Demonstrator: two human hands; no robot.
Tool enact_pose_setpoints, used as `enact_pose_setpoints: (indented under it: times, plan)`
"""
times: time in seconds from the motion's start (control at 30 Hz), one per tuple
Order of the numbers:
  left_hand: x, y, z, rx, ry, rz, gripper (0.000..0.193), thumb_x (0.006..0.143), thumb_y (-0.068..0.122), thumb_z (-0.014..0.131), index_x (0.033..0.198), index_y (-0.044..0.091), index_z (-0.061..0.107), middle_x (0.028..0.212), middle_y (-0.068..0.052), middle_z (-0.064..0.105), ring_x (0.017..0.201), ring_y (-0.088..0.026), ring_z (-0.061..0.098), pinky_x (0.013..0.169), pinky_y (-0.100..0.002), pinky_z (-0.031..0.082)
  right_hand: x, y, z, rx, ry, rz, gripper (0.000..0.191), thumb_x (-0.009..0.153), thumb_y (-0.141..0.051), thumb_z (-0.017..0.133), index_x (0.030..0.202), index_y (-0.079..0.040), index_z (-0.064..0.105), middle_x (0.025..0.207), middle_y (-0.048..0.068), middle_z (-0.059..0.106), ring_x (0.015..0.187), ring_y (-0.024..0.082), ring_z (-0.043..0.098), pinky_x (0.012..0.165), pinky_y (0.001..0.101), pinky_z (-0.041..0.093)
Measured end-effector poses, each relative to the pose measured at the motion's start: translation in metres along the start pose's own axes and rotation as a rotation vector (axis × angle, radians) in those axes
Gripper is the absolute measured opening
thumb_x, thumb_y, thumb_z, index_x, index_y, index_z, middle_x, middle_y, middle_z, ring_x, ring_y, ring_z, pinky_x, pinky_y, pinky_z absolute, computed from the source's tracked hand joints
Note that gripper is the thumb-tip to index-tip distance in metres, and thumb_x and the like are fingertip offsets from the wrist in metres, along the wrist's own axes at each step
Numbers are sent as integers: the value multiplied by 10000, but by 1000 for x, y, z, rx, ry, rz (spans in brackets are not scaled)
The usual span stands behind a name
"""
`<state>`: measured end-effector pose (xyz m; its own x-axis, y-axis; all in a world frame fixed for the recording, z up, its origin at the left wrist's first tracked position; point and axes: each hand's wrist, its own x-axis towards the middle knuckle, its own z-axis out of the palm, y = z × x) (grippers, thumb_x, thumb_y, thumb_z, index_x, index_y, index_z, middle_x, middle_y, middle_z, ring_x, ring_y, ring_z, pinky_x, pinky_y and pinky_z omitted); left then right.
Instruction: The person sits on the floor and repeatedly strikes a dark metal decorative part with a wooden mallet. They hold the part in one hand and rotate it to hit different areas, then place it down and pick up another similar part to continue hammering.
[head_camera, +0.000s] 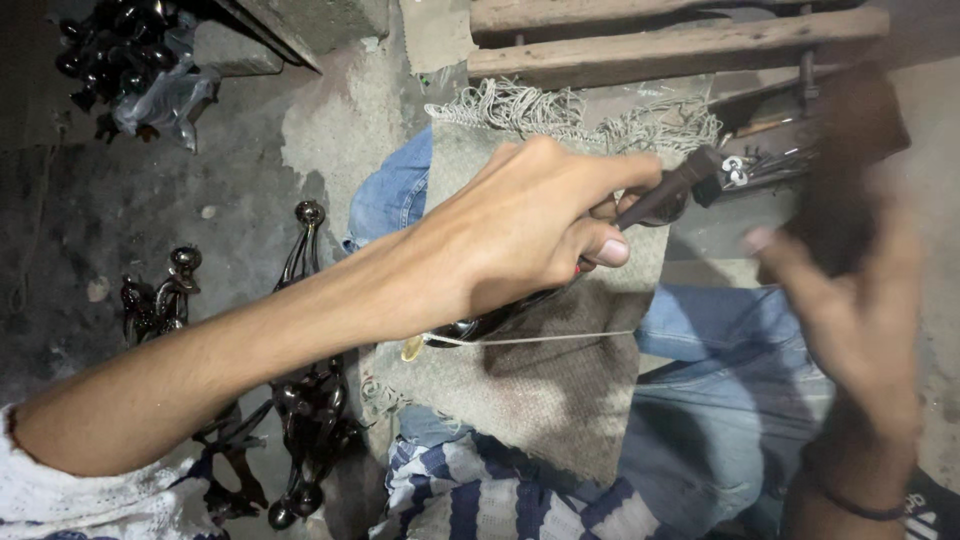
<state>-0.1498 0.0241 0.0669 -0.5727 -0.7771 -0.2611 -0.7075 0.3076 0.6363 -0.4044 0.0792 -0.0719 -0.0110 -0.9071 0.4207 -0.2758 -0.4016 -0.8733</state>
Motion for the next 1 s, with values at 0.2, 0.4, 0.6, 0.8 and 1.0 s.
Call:
enact_pose_setpoints:
  times: [0.2, 0.4, 0.6, 0.8, 1.0]
  plan:
    - [3, 6, -2, -48, -19, -34, 493, 860, 111, 712, 1342, 115, 605, 679, -76, 758, 417, -126, 569, 355, -350, 435, 5, 0, -1, 58, 53, 114, 831, 959, 63, 694, 1633, -15, 215, 1591, 243, 473, 1189, 269, 597, 989, 362, 534]
    - [9, 14, -4, 90, -154, -88, 445, 901, 107, 648, 1343, 124, 599, 638, -126, 743, 381, -80, 508, 330, -294, 361, -12, 11, 1, -127, 9, 125, 695, 964, 112, 755, 1517, 13, 346, 1461, 238, 487, 1339, 293, 528, 1165, 393, 456]
    - [12, 24, -6, -43, -246, -180, 538, 893, 43, 576, 1412, 187, 581, 654, -55, 728, 344, -45, 479, 286, -239, 348, -31, 18, 6, -34, 49, 151, 698, 919, 60, 742, 1517, 29, 384, 1449, 191, 518, 1311, 246, 561, 1144, 378, 487]
    - [18, 29, -8, 66, -276, -150, 377, 922, 91, 615, 1290, 152, 665, 682, -68, 744, 428, -67, 562, 358, -264, 427, -42, 27, 10, 128, 87, 252, 745, 894, 37, 708, 1542, -17, 346, 1454, 194, 495, 1207, 229, 599, 899, 333, 568]
    - [20, 28, -6, -19, -262, -157, 505, 863, 29, 608, 1348, 169, 601, 709, 2, 720, 462, -20, 628, 366, -212, 499, -47, 17, 23, 444, 390, 417, 915, 901, -25, 743, 1638, -72, 204, 1290, 174, 522, 962, 217, 596, 729, 289, 535]
